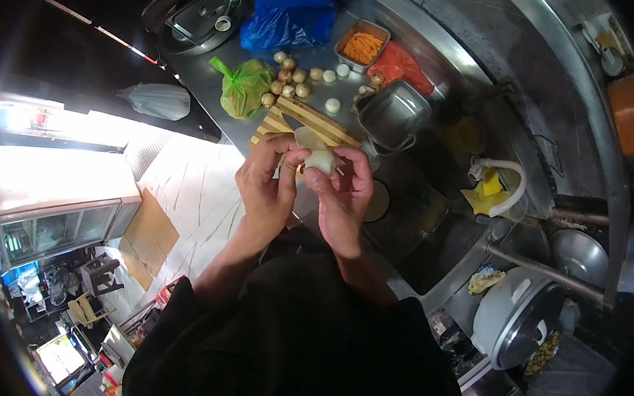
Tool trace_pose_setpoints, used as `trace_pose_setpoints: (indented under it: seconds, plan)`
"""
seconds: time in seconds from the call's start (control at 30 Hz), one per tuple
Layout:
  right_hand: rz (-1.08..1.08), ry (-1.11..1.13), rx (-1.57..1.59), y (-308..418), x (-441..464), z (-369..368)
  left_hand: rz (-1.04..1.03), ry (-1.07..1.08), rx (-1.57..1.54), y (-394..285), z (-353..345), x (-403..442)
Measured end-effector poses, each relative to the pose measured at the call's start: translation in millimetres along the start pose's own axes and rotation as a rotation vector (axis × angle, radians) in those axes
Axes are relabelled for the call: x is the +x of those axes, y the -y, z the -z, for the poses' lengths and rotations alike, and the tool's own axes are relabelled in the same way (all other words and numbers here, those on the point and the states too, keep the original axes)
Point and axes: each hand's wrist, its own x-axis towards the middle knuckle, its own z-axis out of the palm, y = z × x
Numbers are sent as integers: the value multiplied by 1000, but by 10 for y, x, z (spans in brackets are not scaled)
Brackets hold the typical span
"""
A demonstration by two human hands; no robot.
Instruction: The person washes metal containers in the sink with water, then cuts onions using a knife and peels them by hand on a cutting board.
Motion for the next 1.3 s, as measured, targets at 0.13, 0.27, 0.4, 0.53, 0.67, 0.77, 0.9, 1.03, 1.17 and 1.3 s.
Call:
trace_pose_setpoints:
  seconds: [0.13,0.27,0.4,0.53,0.67,0.77,0.9,1.03,1.17,1.3]
  plan:
    - [-75,-77,91,80,14,31,25,107,-17,21,61,28]
    - [-167,-168,257,200,35,-95,217,212,-172,-33,65,22]
    - [-166,-87,185,190,47,-73,343,278,-361,-19,90,30]
    - [-168,-29,37,213,69,-21,418,338,-557,9,157,43]
    - [-178,-1,65,181,65,18,460,354,-604,-16,154,27]
    - [-173,11,72,154,55,36,465,325,-609,-2,123,-4]
    - [-158,0,44,125,62,34,472,303,-609,45,118,-21]
    - [-130,61,-78,132,81,43,451,286,-682,-5,132,3]
    - [-34,88,-217,158,50,33,264,185,-472,107,124,-29]
    - [215,184,-508,218,62,69,235,138,-382,-11,157,1]
